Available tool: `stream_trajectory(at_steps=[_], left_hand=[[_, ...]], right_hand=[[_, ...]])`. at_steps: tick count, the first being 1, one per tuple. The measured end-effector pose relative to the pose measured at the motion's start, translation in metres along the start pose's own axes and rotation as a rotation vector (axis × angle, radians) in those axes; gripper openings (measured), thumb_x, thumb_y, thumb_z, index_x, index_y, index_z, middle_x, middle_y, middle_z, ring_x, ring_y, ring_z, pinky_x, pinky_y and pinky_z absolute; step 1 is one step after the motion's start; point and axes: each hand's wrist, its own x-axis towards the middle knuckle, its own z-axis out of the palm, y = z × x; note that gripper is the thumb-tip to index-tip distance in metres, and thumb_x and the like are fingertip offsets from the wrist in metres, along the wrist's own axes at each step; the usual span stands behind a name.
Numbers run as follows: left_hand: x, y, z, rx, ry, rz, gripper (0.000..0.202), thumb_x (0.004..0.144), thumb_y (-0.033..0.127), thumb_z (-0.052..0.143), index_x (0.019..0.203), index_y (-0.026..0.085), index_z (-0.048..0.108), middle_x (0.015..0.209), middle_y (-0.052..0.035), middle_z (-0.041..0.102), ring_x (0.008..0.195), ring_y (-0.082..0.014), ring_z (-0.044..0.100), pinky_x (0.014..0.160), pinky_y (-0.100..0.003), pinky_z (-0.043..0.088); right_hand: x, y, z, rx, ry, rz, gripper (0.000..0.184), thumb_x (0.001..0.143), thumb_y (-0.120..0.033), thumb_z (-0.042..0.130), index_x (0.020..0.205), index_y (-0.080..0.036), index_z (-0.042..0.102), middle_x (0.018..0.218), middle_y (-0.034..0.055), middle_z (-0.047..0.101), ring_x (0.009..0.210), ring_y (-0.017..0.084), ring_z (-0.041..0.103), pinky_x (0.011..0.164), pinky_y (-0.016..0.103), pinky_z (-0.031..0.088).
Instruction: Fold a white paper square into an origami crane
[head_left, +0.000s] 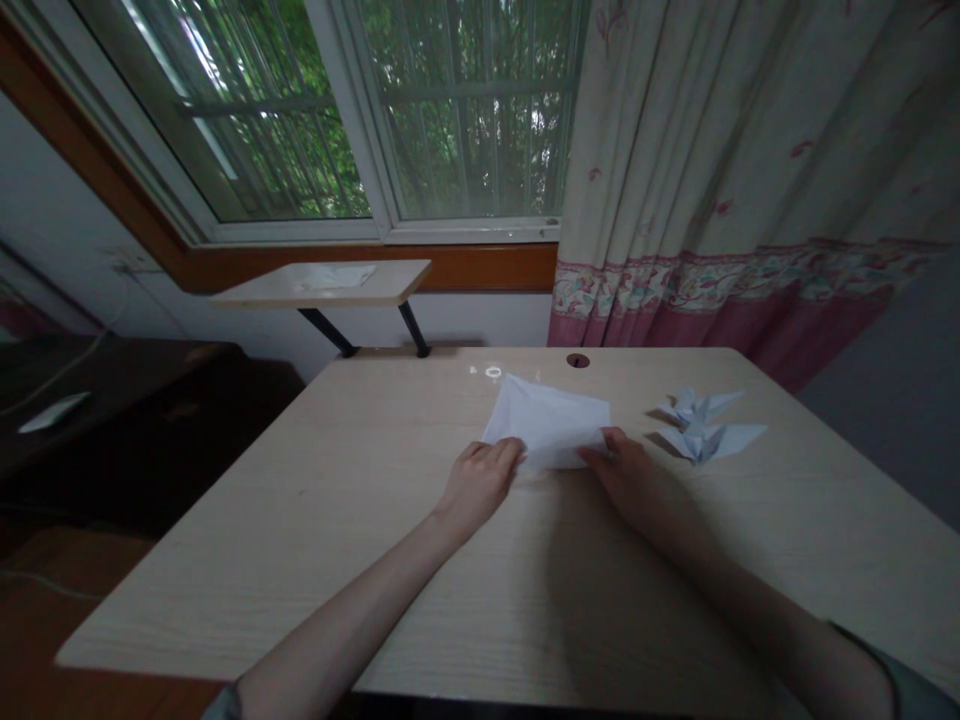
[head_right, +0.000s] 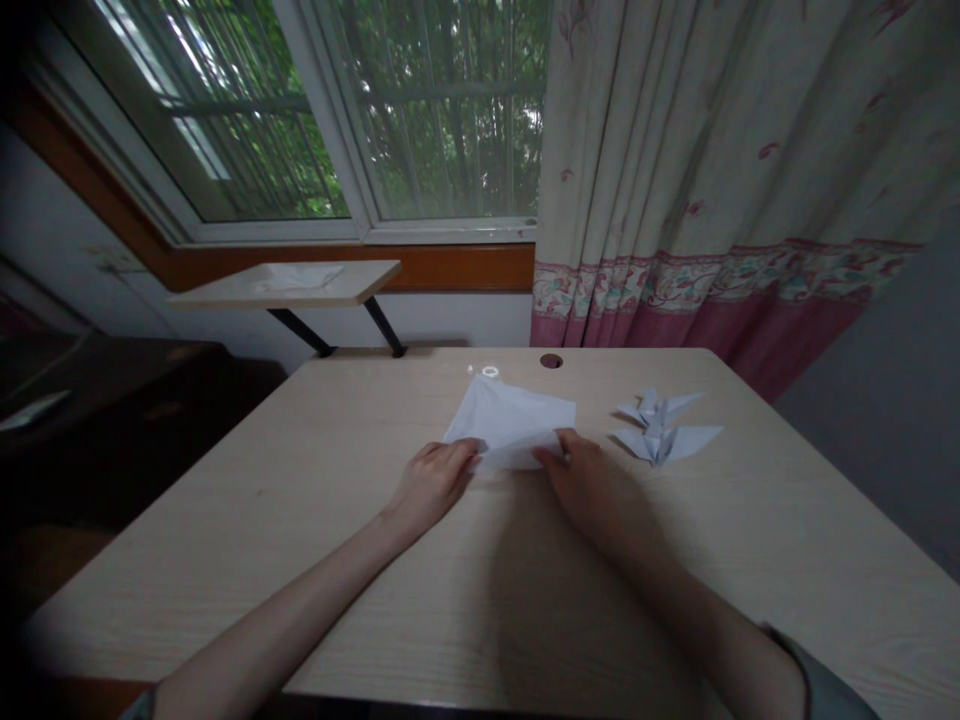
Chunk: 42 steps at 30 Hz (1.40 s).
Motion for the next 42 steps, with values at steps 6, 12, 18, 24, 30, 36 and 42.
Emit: stream_trajectory(at_steps=[6, 12, 18, 24, 30, 36, 42], left_hand=[[0.000, -0.002, 0.004, -0.089, 0.022, -0.011, 0.020, 0.102, 0.022, 0.043, 0.120, 0.018, 0.052, 0.117, -0.0070, 0.070, 0.090, -0.0193, 0.070, 0.081, -0.033, 0.051], [0.001, -0.003, 0.004, -0.154, 0.008, -0.013, 0.024, 0.101, 0.017, 0.044, 0.123, 0.019, 0.052, 0.119, -0.0076, 0.069, 0.105, -0.0203, 0.066, 0.092, -0.036, 0.049], [0.001, -0.002, 0.004, -0.058, 0.002, -0.018, 0.029, 0.099, 0.022, 0.050, 0.127, 0.019, 0.052, 0.132, -0.0100, 0.062, 0.116, -0.0235, 0.061, 0.098, -0.041, 0.045], [0.000, -0.003, 0.007, -0.020, -0.033, -0.032, 0.031, 0.099, 0.025, 0.050, 0.130, 0.021, 0.051, 0.137, -0.0087, 0.060, 0.122, -0.0214, 0.058, 0.111, -0.045, 0.036], [0.000, -0.004, 0.008, -0.077, -0.045, 0.005, 0.033, 0.102, 0.023, 0.042, 0.134, 0.021, 0.047, 0.135, -0.0084, 0.062, 0.123, -0.0183, 0.059, 0.119, -0.046, 0.027], [0.001, -0.004, 0.007, -0.085, -0.061, 0.005, 0.033, 0.102, 0.023, 0.042, 0.134, 0.019, 0.048, 0.135, -0.0087, 0.062, 0.124, -0.0177, 0.059, 0.121, -0.047, 0.024], [0.001, -0.004, 0.006, -0.080, -0.064, 0.031, 0.034, 0.101, 0.023, 0.042, 0.132, 0.020, 0.053, 0.136, -0.0087, 0.061, 0.124, -0.0175, 0.060, 0.122, -0.048, 0.022]], right_hand=[[0.000, -0.002, 0.009, 0.106, 0.225, -0.005, 0.044, 0.095, -0.048, 0.047, 0.129, -0.019, 0.047, 0.119, 0.0161, 0.062, 0.109, 0.031, 0.060, 0.095, 0.049, 0.047], [-0.004, -0.013, 0.002, 0.022, 0.336, -0.209, 0.047, 0.098, -0.035, 0.046, 0.141, -0.022, 0.032, 0.132, 0.0165, 0.050, 0.126, 0.033, 0.047, 0.105, 0.054, 0.039], [-0.007, -0.020, -0.001, -0.153, 0.239, -0.374, 0.042, 0.095, -0.014, 0.049, 0.133, -0.032, 0.049, 0.145, 0.0110, 0.041, 0.136, 0.033, 0.039, 0.110, 0.053, 0.032], [-0.008, -0.019, 0.000, -0.164, 0.102, -0.364, 0.045, 0.094, -0.015, 0.050, 0.135, -0.034, 0.054, 0.158, 0.0066, 0.032, 0.143, 0.034, 0.031, 0.113, 0.059, 0.027], [-0.009, -0.023, -0.003, -0.172, 0.031, -0.382, 0.045, 0.094, -0.018, 0.053, 0.134, -0.039, 0.056, 0.159, 0.0031, 0.032, 0.145, 0.034, 0.029, 0.112, 0.061, 0.027], [-0.010, -0.027, -0.006, -0.204, -0.003, -0.412, 0.041, 0.093, -0.021, 0.056, 0.128, -0.041, 0.060, 0.160, 0.0015, 0.030, 0.147, 0.038, 0.020, 0.113, 0.068, 0.018], [-0.010, -0.027, -0.005, -0.204, 0.018, -0.406, 0.040, 0.092, -0.021, 0.058, 0.127, -0.040, 0.060, 0.160, 0.0017, 0.031, 0.148, 0.037, 0.019, 0.113, 0.069, 0.016]])
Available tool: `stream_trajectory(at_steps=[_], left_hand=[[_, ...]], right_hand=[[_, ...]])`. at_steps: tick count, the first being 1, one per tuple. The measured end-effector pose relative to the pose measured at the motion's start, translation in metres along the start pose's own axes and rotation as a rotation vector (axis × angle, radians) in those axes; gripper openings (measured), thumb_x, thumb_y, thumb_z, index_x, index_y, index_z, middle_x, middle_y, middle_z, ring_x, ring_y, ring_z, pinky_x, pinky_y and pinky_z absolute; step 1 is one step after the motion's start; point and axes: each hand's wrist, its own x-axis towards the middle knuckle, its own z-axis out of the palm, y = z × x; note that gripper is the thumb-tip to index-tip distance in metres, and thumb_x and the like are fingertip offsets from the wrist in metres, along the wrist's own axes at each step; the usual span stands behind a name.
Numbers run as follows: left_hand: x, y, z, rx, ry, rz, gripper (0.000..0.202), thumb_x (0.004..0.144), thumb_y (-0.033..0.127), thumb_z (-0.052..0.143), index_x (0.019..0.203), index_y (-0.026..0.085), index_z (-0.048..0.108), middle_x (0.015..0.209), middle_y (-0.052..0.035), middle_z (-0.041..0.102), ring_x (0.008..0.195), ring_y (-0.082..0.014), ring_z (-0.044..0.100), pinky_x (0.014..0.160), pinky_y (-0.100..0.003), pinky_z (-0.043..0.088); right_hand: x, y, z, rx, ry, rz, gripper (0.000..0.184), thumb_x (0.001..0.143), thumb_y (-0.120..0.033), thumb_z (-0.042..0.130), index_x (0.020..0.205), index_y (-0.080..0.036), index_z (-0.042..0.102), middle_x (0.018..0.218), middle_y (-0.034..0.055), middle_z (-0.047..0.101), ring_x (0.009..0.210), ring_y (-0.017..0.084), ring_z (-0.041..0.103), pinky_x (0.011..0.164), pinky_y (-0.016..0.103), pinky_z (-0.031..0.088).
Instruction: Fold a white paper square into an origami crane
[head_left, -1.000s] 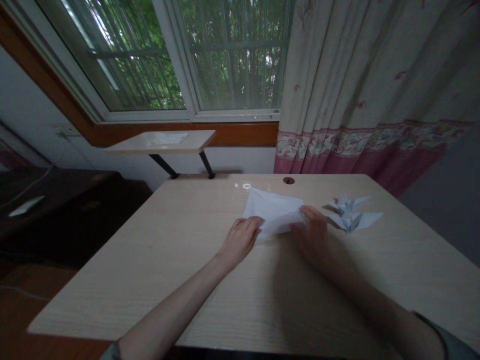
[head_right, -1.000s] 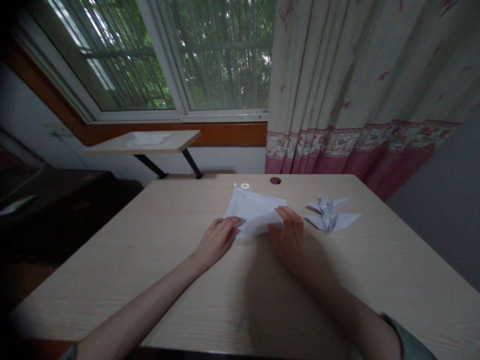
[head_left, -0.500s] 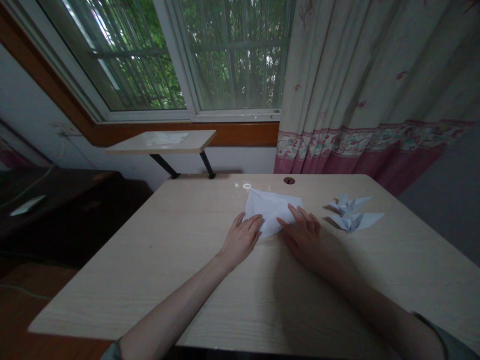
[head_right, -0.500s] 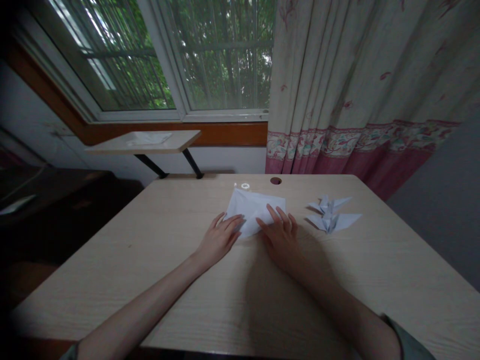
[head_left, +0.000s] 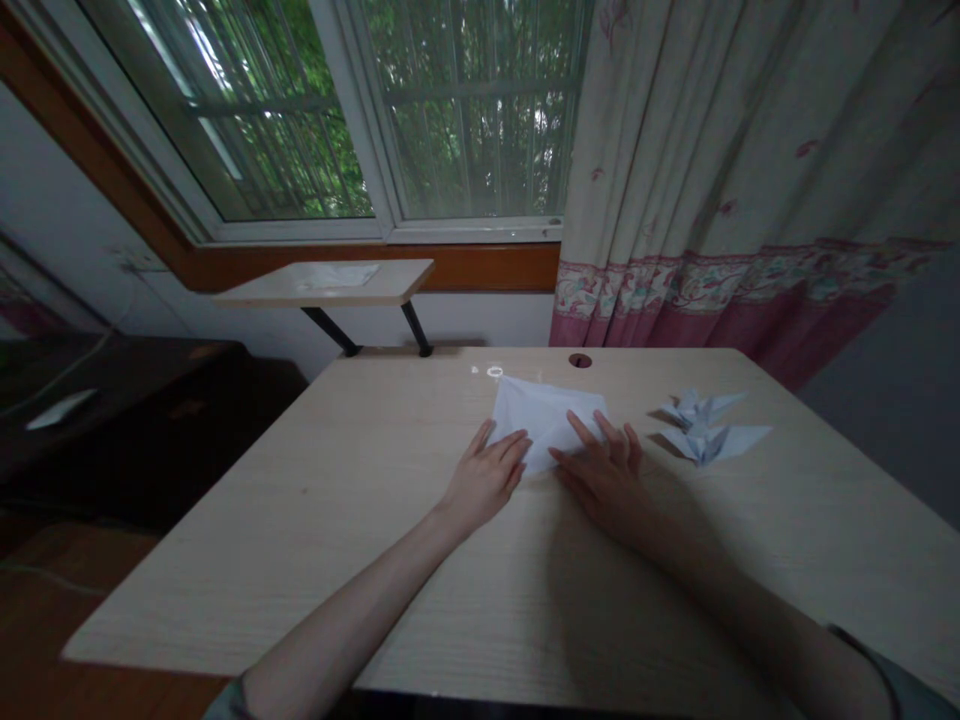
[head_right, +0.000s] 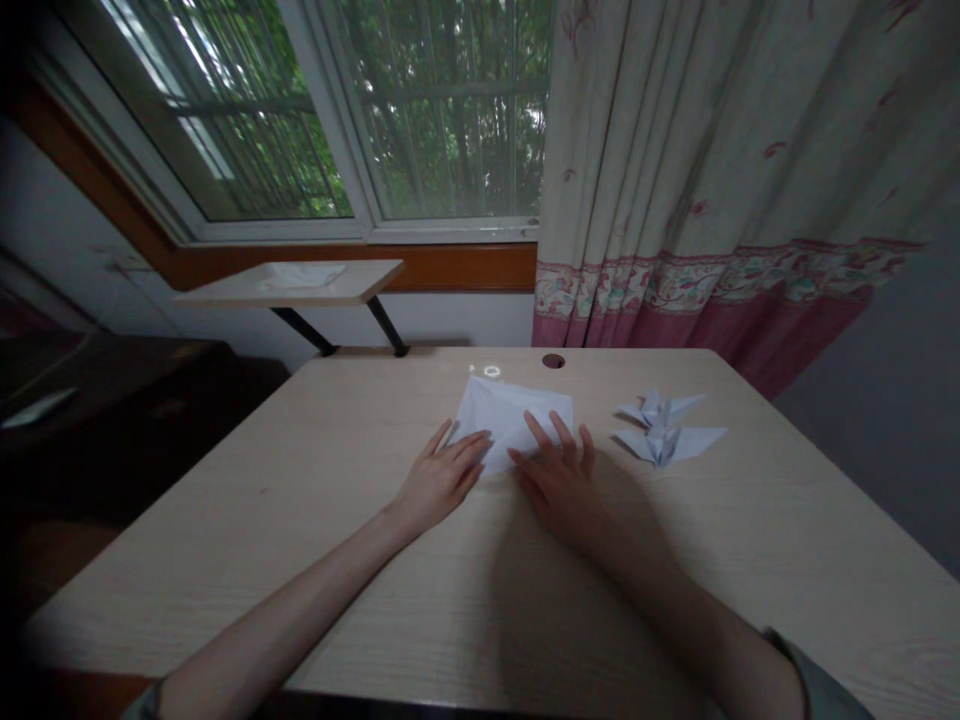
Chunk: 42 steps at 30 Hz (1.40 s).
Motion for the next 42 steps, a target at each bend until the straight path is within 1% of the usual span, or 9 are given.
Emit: stream_trajectory(at_steps=[5, 9, 15, 22, 27, 31, 35, 39, 42], left_hand=[[-0.001, 0.001, -0.003, -0.030, 0.003, 0.053, 0.033, 0.101, 0.023, 0.041, 0.131, 0.020, 0.055, 0.138, -0.0092, 0.060, 0.127, -0.0182, 0.057, 0.123, -0.050, 0.019], [-0.002, 0.003, -0.005, -0.017, -0.011, 0.108, 0.033, 0.103, 0.031, 0.041, 0.129, 0.022, 0.058, 0.138, -0.0078, 0.060, 0.124, -0.0183, 0.059, 0.124, -0.050, 0.016], [-0.003, 0.008, -0.008, 0.045, -0.059, 0.207, 0.034, 0.103, 0.038, 0.043, 0.124, 0.021, 0.064, 0.141, -0.0064, 0.057, 0.127, -0.0233, 0.057, 0.117, -0.045, 0.034], [-0.004, 0.009, -0.009, -0.059, -0.032, 0.270, 0.033, 0.102, 0.039, 0.046, 0.120, 0.021, 0.065, 0.136, -0.0048, 0.062, 0.117, -0.0181, 0.064, 0.119, -0.042, 0.032], [-0.003, 0.012, -0.013, -0.146, 0.021, 0.325, 0.028, 0.100, 0.034, 0.048, 0.113, 0.018, 0.068, 0.124, -0.0058, 0.070, 0.110, -0.0168, 0.067, 0.115, -0.040, 0.038], [-0.003, 0.014, -0.015, -0.189, 0.068, 0.351, 0.025, 0.099, 0.030, 0.049, 0.110, 0.018, 0.068, 0.117, -0.0044, 0.073, 0.107, -0.0161, 0.068, 0.109, -0.037, 0.044], [-0.003, 0.014, -0.012, -0.183, 0.063, 0.317, 0.024, 0.101, 0.028, 0.048, 0.108, 0.018, 0.069, 0.113, -0.0044, 0.073, 0.103, -0.0171, 0.068, 0.104, -0.038, 0.048], [-0.002, 0.013, -0.010, -0.170, 0.009, 0.220, 0.025, 0.101, 0.030, 0.047, 0.106, 0.018, 0.068, 0.112, -0.0063, 0.071, 0.104, -0.0207, 0.065, 0.095, -0.039, 0.051], [-0.001, 0.013, -0.010, -0.166, -0.030, 0.161, 0.025, 0.101, 0.032, 0.048, 0.110, 0.019, 0.067, 0.115, -0.0063, 0.069, 0.107, -0.0220, 0.062, 0.094, -0.039, 0.050]], right_hand=[[0.000, 0.000, -0.001, -0.006, 0.014, 0.015, 0.036, 0.093, -0.021, 0.056, 0.124, -0.038, 0.062, 0.158, 0.0030, 0.036, 0.146, 0.035, 0.025, 0.113, 0.068, 0.017], [0.000, 0.000, 0.001, -0.039, 0.030, 0.030, 0.032, 0.094, -0.021, 0.055, 0.120, -0.035, 0.064, 0.156, 0.0051, 0.039, 0.145, 0.036, 0.026, 0.113, 0.067, 0.017], [0.000, 0.002, 0.002, -0.046, 0.033, 0.057, 0.029, 0.094, -0.021, 0.054, 0.118, -0.034, 0.065, 0.155, 0.0054, 0.039, 0.145, 0.037, 0.026, 0.112, 0.067, 0.019], [-0.003, 0.005, 0.007, -0.050, 0.053, 0.080, 0.031, 0.094, -0.020, 0.053, 0.119, -0.034, 0.065, 0.156, 0.0049, 0.039, 0.145, 0.036, 0.026, 0.113, 0.067, 0.019], [-0.003, 0.006, 0.008, -0.019, 0.063, 0.067, 0.029, 0.094, -0.020, 0.054, 0.117, -0.030, 0.066, 0.155, 0.0081, 0.039, 0.145, 0.035, 0.027, 0.113, 0.064, 0.020], [-0.002, 0.007, 0.007, 0.020, 0.059, 0.039, 0.030, 0.092, -0.015, 0.054, 0.117, -0.028, 0.066, 0.155, 0.0101, 0.039, 0.144, 0.033, 0.029, 0.112, 0.060, 0.028], [-0.002, 0.010, 0.008, 0.078, 0.043, -0.013, 0.032, 0.092, -0.012, 0.050, 0.118, -0.024, 0.065, 0.153, 0.0131, 0.040, 0.142, 0.031, 0.033, 0.109, 0.053, 0.039], [-0.002, 0.014, 0.012, 0.127, 0.038, -0.037, 0.032, 0.092, -0.012, 0.049, 0.117, -0.024, 0.065, 0.151, 0.0128, 0.042, 0.141, 0.030, 0.036, 0.107, 0.053, 0.042], [-0.002, 0.016, 0.014, 0.148, 0.044, -0.053, 0.032, 0.092, -0.011, 0.049, 0.117, -0.022, 0.066, 0.148, 0.0146, 0.045, 0.139, 0.030, 0.038, 0.107, 0.053, 0.043]])
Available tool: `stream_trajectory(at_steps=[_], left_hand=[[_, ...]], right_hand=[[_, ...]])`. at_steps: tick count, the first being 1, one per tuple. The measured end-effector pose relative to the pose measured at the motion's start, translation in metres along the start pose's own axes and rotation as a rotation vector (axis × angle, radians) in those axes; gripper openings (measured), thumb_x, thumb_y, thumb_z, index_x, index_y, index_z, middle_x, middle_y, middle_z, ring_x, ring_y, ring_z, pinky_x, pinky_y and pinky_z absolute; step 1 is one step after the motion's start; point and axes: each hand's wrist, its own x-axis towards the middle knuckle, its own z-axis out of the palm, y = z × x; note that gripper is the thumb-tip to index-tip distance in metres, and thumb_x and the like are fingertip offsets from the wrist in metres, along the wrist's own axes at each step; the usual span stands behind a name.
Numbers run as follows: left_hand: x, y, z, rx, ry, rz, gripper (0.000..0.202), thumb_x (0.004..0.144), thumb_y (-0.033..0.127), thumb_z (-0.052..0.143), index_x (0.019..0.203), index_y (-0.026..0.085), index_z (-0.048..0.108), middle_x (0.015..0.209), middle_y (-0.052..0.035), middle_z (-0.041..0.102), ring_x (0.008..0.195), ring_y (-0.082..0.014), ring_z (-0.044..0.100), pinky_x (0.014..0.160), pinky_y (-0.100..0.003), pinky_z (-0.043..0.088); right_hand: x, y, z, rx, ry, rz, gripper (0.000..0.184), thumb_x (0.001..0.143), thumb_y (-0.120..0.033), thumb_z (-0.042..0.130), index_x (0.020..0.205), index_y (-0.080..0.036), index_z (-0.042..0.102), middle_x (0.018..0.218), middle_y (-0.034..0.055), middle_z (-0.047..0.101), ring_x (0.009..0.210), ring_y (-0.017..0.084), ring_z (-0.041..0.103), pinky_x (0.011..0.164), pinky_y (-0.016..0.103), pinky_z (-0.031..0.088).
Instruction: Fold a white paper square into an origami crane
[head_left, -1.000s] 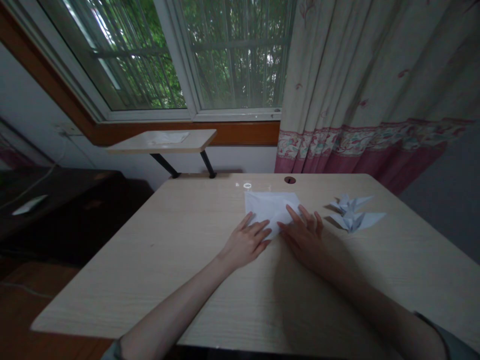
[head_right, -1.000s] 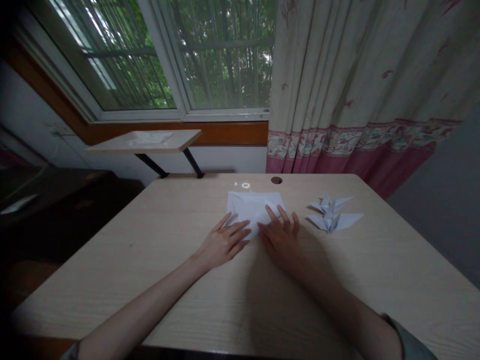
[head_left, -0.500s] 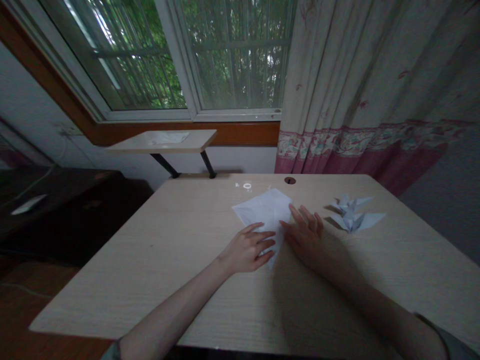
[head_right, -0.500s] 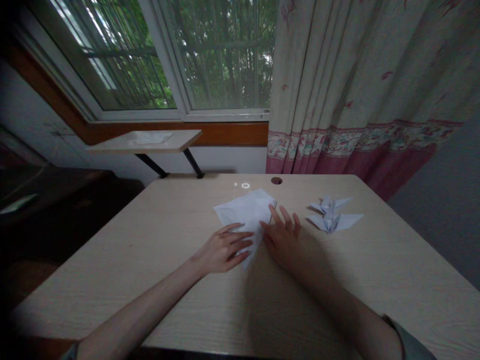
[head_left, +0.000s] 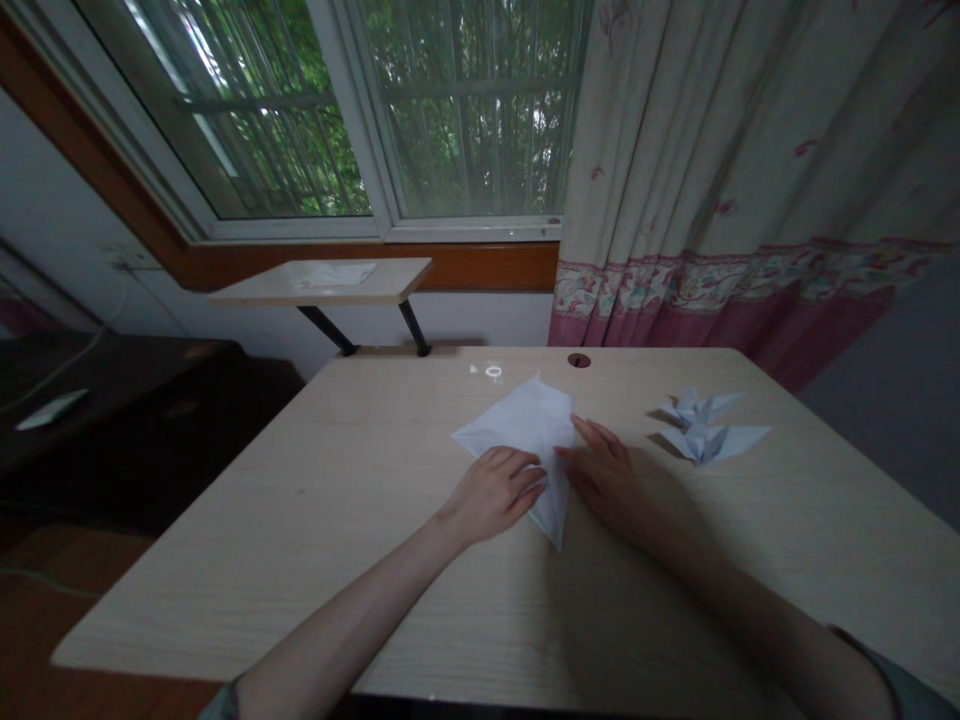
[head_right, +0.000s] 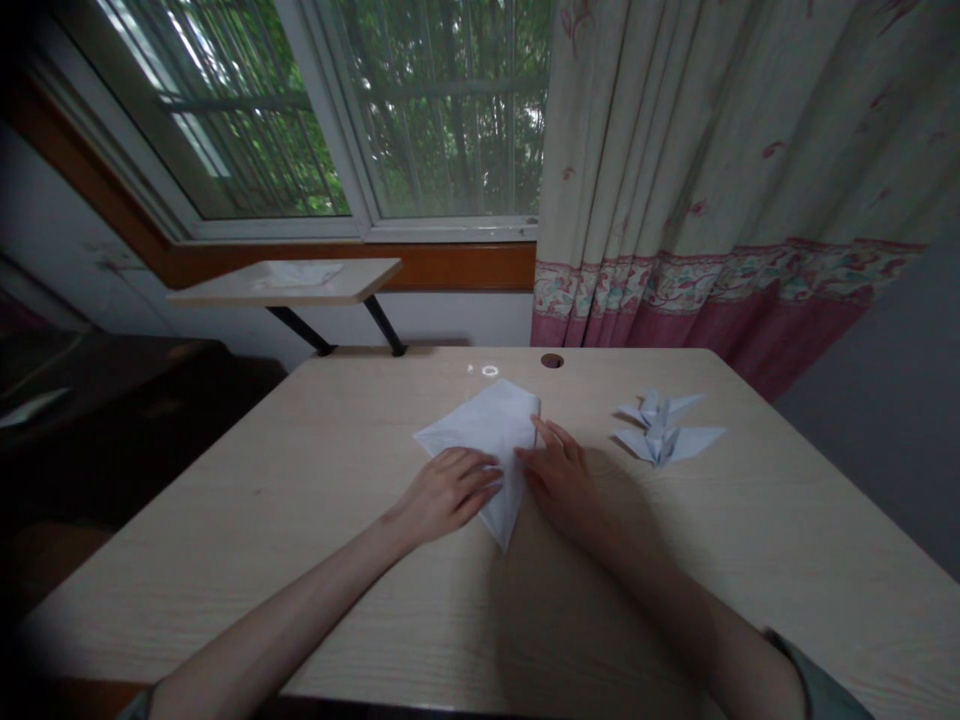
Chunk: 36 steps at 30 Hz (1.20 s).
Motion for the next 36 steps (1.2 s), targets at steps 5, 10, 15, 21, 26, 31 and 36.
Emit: stream_trajectory(at_steps=[5, 10, 15, 21, 26, 31, 36], left_hand=[[0.001, 0.002, -0.003, 0.036, -0.083, -0.046, 0.036, 0.101, 0.041, 0.046, 0.129, 0.022, 0.058, 0.126, -0.0069, 0.063, 0.115, -0.0242, 0.058, 0.100, -0.042, 0.046], [0.001, 0.002, -0.006, 0.061, -0.157, -0.044, 0.045, 0.100, 0.047, 0.045, 0.140, 0.027, 0.049, 0.141, -0.0061, 0.053, 0.124, -0.0266, 0.052, 0.107, -0.046, 0.039], [0.000, 0.000, -0.004, 0.054, -0.193, -0.061, 0.043, 0.100, 0.048, 0.044, 0.138, 0.028, 0.051, 0.143, -0.0065, 0.052, 0.127, -0.0261, 0.051, 0.110, -0.047, 0.038], [-0.003, -0.003, 0.000, 0.044, -0.195, -0.062, 0.043, 0.100, 0.047, 0.045, 0.138, 0.028, 0.052, 0.148, -0.0069, 0.050, 0.134, -0.0259, 0.048, 0.114, -0.048, 0.036], [-0.005, -0.006, 0.001, 0.030, -0.186, -0.053, 0.043, 0.100, 0.047, 0.047, 0.137, 0.029, 0.054, 0.147, -0.0062, 0.052, 0.134, -0.0249, 0.050, 0.115, -0.048, 0.036], [-0.003, -0.007, 0.001, 0.015, -0.177, -0.043, 0.042, 0.099, 0.046, 0.050, 0.136, 0.028, 0.056, 0.145, -0.0069, 0.053, 0.133, -0.0247, 0.051, 0.117, -0.050, 0.034], [-0.004, -0.006, 0.002, 0.012, -0.166, -0.041, 0.042, 0.099, 0.045, 0.050, 0.136, 0.027, 0.056, 0.145, -0.0074, 0.053, 0.133, -0.0260, 0.051, 0.115, -0.051, 0.036]], right_hand=[[0.000, 0.000, 0.000, 0.030, -0.020, 0.010, 0.031, 0.093, -0.013, 0.048, 0.117, -0.022, 0.066, 0.148, 0.0157, 0.045, 0.138, 0.030, 0.039, 0.105, 0.053, 0.044], [0.000, 0.000, 0.003, 0.052, 0.014, 0.001, 0.034, 0.092, -0.011, 0.048, 0.120, -0.022, 0.064, 0.144, 0.0158, 0.049, 0.136, 0.029, 0.042, 0.105, 0.052, 0.045], [0.001, 0.001, 0.002, 0.089, 0.041, -0.010, 0.035, 0.092, -0.010, 0.044, 0.119, -0.022, 0.062, 0.142, 0.0144, 0.050, 0.133, 0.027, 0.044, 0.104, 0.050, 0.046], [0.002, 0.002, -0.005, -0.022, 0.096, 0.122, 0.025, 0.096, -0.017, 0.043, 0.113, -0.018, 0.060, 0.106, 0.0118, 0.068, 0.102, 0.024, 0.063, 0.092, 0.042, 0.051], [0.003, 0.001, -0.006, -0.195, 0.014, 0.151, 0.021, 0.098, -0.022, 0.043, 0.088, -0.019, 0.061, 0.085, 0.0089, 0.067, 0.082, 0.024, 0.063, 0.079, 0.040, 0.048], [0.005, -0.002, -0.009, -0.235, -0.028, 0.145, 0.023, 0.098, -0.018, 0.043, 0.081, -0.020, 0.060, 0.081, 0.0071, 0.068, 0.079, 0.022, 0.063, 0.075, 0.036, 0.044], [0.008, -0.003, -0.014, -0.197, -0.070, 0.140, 0.028, 0.097, -0.014, 0.040, 0.080, -0.021, 0.061, 0.080, 0.0066, 0.068, 0.079, 0.021, 0.063, 0.075, 0.036, 0.045]])
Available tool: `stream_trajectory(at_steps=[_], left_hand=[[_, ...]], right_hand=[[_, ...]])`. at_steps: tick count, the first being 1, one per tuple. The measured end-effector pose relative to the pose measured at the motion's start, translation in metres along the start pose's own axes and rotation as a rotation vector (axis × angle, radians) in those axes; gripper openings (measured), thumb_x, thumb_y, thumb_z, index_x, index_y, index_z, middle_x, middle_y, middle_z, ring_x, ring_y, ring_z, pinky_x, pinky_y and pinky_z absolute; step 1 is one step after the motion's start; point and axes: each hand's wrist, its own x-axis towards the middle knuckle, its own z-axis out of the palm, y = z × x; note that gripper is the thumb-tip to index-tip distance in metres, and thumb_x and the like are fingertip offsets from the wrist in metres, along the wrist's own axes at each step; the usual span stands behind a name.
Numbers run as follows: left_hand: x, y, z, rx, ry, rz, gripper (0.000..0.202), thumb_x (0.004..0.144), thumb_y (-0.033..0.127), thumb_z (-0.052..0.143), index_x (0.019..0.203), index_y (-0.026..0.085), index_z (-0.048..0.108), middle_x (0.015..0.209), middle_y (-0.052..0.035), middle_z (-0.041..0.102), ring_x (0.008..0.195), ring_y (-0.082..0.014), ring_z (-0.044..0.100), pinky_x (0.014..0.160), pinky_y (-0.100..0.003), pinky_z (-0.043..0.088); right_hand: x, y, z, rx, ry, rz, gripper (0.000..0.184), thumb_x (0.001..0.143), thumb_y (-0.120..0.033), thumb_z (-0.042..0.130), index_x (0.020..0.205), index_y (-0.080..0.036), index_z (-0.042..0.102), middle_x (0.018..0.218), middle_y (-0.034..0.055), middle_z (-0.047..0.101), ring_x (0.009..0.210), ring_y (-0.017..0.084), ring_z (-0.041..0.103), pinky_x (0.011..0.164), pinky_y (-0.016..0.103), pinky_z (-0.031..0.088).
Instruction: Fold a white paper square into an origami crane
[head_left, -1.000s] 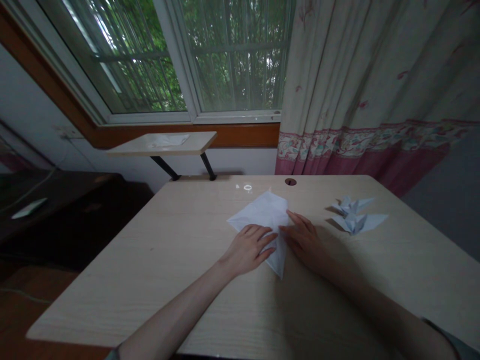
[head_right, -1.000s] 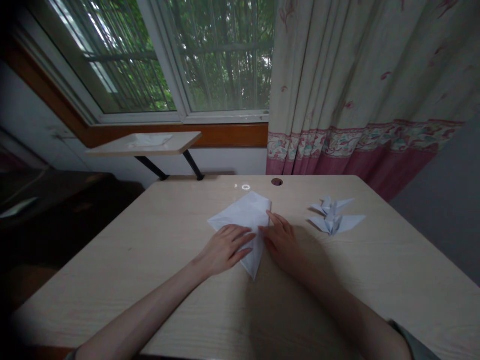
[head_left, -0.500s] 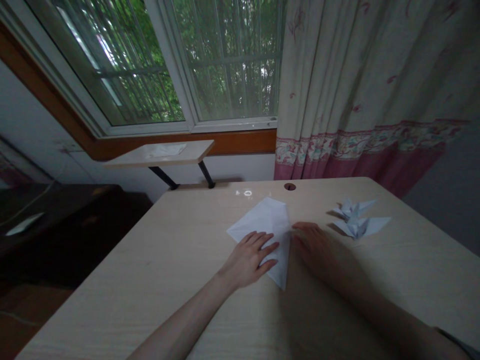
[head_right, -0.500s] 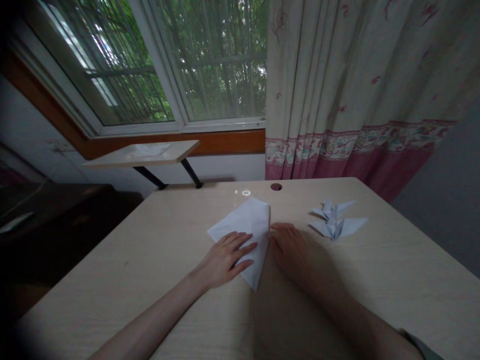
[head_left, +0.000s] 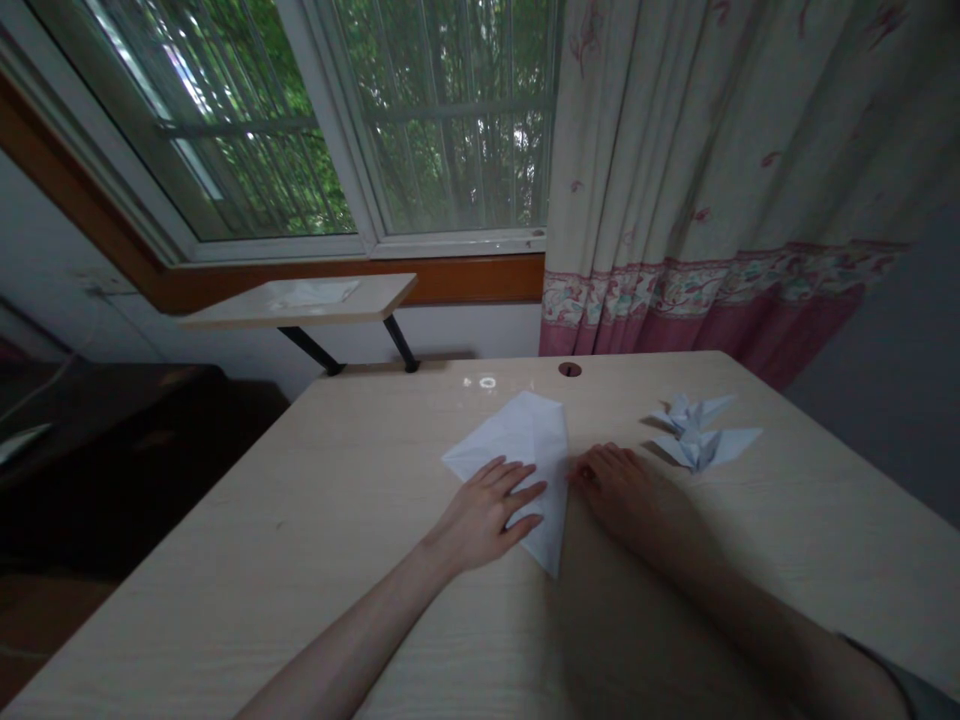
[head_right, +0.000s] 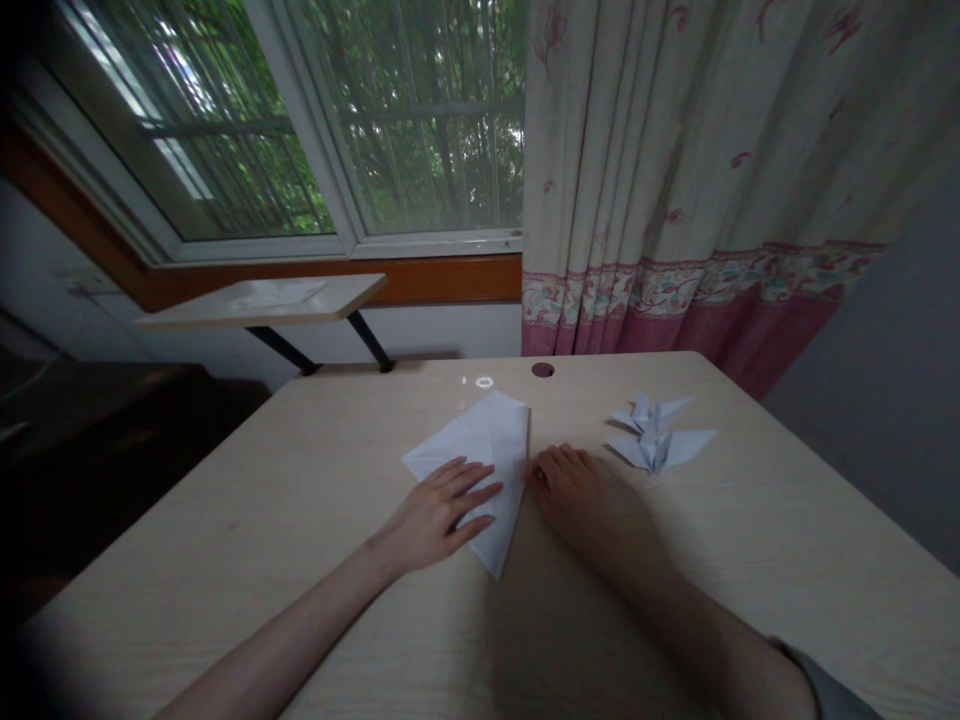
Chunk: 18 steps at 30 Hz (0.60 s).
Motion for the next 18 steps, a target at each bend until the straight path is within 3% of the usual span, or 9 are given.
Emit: stream_trajectory(at_steps=[18], left_hand=[[0.0003, 0.0002, -0.0001, 0.020, 0.039, 0.009, 0.037, 0.100, 0.043, 0.048, 0.133, 0.029, 0.059, 0.143, -0.0055, 0.056, 0.131, -0.0243, 0.053, 0.115, -0.051, 0.036]], right_hand=[[-0.0022, 0.0003, 0.0051, 0.013, -0.060, 0.013, 0.022, 0.095, -0.015, 0.046, 0.081, -0.021, 0.062, 0.080, 0.0045, 0.071, 0.076, 0.020, 0.066, 0.075, 0.035, 0.044]])
